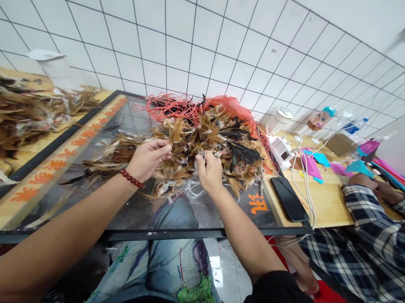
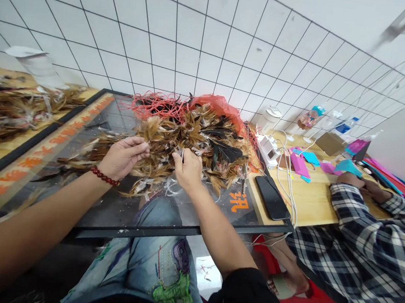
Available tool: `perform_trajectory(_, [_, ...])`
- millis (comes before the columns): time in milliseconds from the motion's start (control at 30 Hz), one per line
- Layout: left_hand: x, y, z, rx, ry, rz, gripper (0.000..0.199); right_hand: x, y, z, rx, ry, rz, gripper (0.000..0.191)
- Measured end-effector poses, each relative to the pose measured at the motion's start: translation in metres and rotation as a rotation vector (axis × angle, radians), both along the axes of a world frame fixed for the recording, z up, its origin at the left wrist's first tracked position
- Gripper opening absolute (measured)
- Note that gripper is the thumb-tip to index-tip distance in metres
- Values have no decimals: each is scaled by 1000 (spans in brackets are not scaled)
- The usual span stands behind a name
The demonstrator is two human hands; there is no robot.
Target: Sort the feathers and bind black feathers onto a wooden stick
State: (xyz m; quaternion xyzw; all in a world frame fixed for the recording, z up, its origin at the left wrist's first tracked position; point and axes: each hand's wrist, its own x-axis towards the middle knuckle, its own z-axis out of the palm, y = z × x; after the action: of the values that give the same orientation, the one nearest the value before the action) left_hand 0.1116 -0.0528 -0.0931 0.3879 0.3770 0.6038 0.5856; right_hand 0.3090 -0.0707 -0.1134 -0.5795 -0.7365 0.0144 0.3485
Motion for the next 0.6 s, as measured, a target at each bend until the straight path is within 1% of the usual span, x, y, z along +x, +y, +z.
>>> perform_trajectory(67, [-1, 1, 3, 22, 85, 43, 33, 0, -1, 0, -4, -22, 25, 33])
perform_trajectory(133, [1, 5, 9, 65, 172, 64, 32, -3, -3, -1, -9, -102, 133, 36])
perform_trajectory(200, [10, 13, 20, 113, 257, 54, 30, -7, -7, -3, -2, -210, 277, 39])
perform_trajectory(267, [24, 24, 37, 136, 315, 21, 28, -12, -10, -4, 18, -286, 365, 41])
perform_trajectory(333, [40, 36, 58, 135, 302, -12, 30, -14, -12, -4, 35, -308, 378, 42])
perform_trajectory(400, [50, 41, 78, 179, 267, -21, 44, -12, -12, -2, 49, -288, 337, 44])
perform_trajectory(433, [52, 40, 86, 221, 300, -6, 49, -10, -11, -1, 55, -264, 297, 44])
perform_trajectory(467, [50, 35, 93, 266, 381, 16, 49, -7, -10, 1, 60, -233, 249, 44])
perform_trajectory(500, [45, 28, 97, 306, 512, 33, 42, -5, -9, 2, 63, -202, 200, 43])
perform_trajectory(533, [38, 18, 98, 330, 689, 35, 30, -2, -8, 3, 64, -173, 156, 43])
perform_trajectory(567, [30, 5, 97, 345, 883, 32, 15, 0, -7, 4, 65, -151, 122, 42])
perform_trajectory(600, [21, -8, 94, 351, 1076, 2, 6, 1, -6, 5, 65, -136, 103, 42])
